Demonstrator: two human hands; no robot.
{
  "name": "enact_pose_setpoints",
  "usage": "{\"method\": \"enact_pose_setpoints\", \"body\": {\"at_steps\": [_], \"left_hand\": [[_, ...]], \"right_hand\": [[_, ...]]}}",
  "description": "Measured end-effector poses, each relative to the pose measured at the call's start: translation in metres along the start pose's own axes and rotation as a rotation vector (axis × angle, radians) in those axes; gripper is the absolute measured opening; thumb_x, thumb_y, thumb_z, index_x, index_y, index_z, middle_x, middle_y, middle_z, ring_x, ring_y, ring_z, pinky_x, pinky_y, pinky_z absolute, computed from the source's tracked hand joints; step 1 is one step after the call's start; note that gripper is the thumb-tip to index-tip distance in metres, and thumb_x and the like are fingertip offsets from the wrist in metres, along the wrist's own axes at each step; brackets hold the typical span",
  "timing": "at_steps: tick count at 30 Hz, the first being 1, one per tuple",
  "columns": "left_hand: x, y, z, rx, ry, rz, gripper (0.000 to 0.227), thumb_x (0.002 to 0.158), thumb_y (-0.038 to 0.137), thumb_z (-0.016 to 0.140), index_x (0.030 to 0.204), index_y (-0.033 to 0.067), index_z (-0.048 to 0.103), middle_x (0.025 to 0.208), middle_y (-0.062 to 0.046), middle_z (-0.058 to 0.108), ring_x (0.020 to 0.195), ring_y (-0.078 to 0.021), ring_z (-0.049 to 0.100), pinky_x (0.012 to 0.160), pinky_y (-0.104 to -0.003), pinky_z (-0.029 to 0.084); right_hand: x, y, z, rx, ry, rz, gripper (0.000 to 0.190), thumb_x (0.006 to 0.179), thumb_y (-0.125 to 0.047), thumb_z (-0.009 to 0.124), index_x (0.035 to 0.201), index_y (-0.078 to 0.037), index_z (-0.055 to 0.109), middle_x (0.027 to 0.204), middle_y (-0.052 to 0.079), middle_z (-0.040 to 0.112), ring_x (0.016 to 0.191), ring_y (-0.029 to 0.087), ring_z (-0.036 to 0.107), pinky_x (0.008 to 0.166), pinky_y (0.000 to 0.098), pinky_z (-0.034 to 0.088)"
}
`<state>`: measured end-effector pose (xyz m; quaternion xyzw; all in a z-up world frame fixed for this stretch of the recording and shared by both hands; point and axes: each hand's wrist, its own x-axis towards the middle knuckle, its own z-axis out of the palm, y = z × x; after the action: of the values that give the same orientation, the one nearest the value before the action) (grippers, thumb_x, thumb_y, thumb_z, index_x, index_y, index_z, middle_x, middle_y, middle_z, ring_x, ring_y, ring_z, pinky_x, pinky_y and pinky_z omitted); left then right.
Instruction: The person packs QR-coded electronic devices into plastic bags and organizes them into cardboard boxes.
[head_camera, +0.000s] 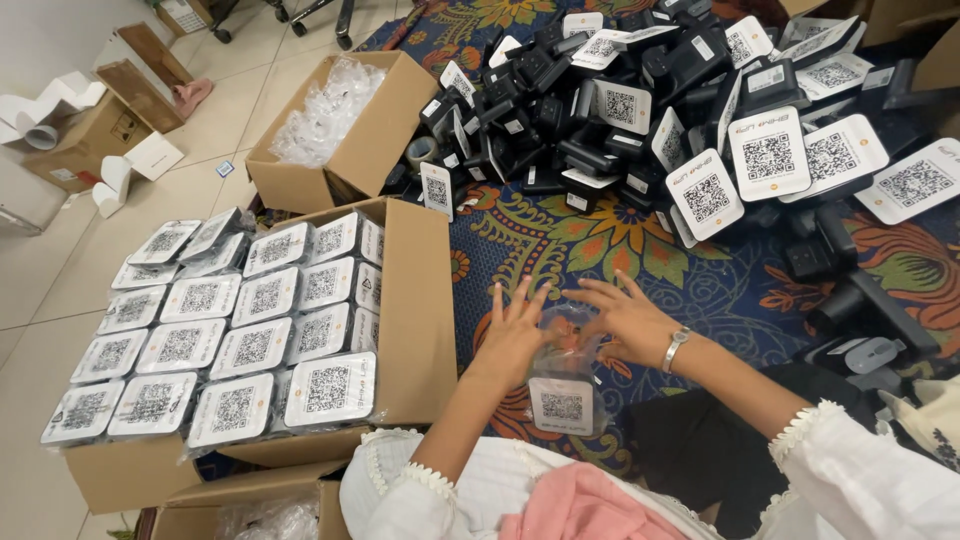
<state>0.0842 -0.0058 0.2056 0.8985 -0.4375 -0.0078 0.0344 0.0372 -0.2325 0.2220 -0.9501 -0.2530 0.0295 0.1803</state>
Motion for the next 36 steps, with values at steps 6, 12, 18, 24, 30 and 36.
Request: {"method": "enact_pose_setpoints", "body": {"at_steps": [6,12,18,24,30,36], "left_hand": [[0.011,-0.049,0.014,0.53,0.037,-0.015,0.024,0.076,0.018,0.077,0.099,0.0147,0.08,0.153,-0.007,0.051,0.152,-0.0328,0.027,0.121,-0.069,0.011],[-0.023,-0.075,-0.013,0.176,0.065,-0.228,0.012,0.078,0.022,0.081,0.089,0.0169,0.081,0.151,-0.009,0.052,0.151,-0.0314,0.032,0.123,-0.06,0.012],[-0.052,-0.089,0.091,-0.769,0.559,-0.577,0.08,0.073,0.021,0.089,0.142,0.0117,0.051,0.149,-0.012,0.052,0.142,-0.0269,0.047,0.118,-0.042,0.038],[-0.034,-0.022,0.167,-1.611,0.473,-0.63,0.067,0.092,0.016,0.07,0.151,0.0071,0.04,0.152,-0.007,0.052,0.14,-0.0186,0.05,0.116,-0.032,0.037],[-0.018,0.0,0.179,-1.713,0.655,-0.714,0.037,0.104,0.028,0.055,0.119,-0.0013,0.07,0.116,-0.009,0.077,0.104,-0.0149,0.07,0.092,-0.028,0.052],[-0.008,-0.017,0.198,-1.634,0.526,-0.815,0.032,0.105,0.025,0.056,0.106,-0.0007,0.074,0.086,-0.001,0.073,0.073,-0.0073,0.061,0.067,-0.026,0.049]], "right_hand": [[0.011,0.02,-0.011,-0.279,-0.062,0.065,0.016,0.072,-0.023,0.082,0.086,-0.03,0.082,0.151,-0.007,0.048,0.15,0.018,0.029,0.126,0.0601,0.007],[0.0,0.058,-0.013,-0.308,0.135,0.198,0.017,0.077,-0.033,0.081,0.093,-0.027,0.082,0.144,0.001,0.054,0.146,0.02,0.035,0.126,0.056,0.011],[-0.022,0.067,0.055,0.546,0.5,0.415,0.051,0.077,-0.033,0.082,0.123,-0.018,0.069,0.138,0.001,0.067,0.134,0.019,0.06,0.116,0.0362,0.043],[-0.006,0.049,0.19,1.218,0.545,0.314,0.07,0.083,-0.015,0.079,0.144,-0.004,0.047,0.144,0.01,0.059,0.134,0.019,0.053,0.113,0.0359,0.039],[0.005,0.053,0.251,1.432,0.633,0.408,0.03,0.101,-0.009,0.058,0.13,-0.003,0.066,0.119,0.003,0.071,0.103,0.01,0.065,0.09,0.0261,0.05],[0.014,0.055,0.236,1.422,0.535,0.338,0.019,0.1,-0.003,0.057,0.114,-0.001,0.068,0.104,0.0,0.072,0.097,0.008,0.066,0.086,0.0242,0.052]]}}
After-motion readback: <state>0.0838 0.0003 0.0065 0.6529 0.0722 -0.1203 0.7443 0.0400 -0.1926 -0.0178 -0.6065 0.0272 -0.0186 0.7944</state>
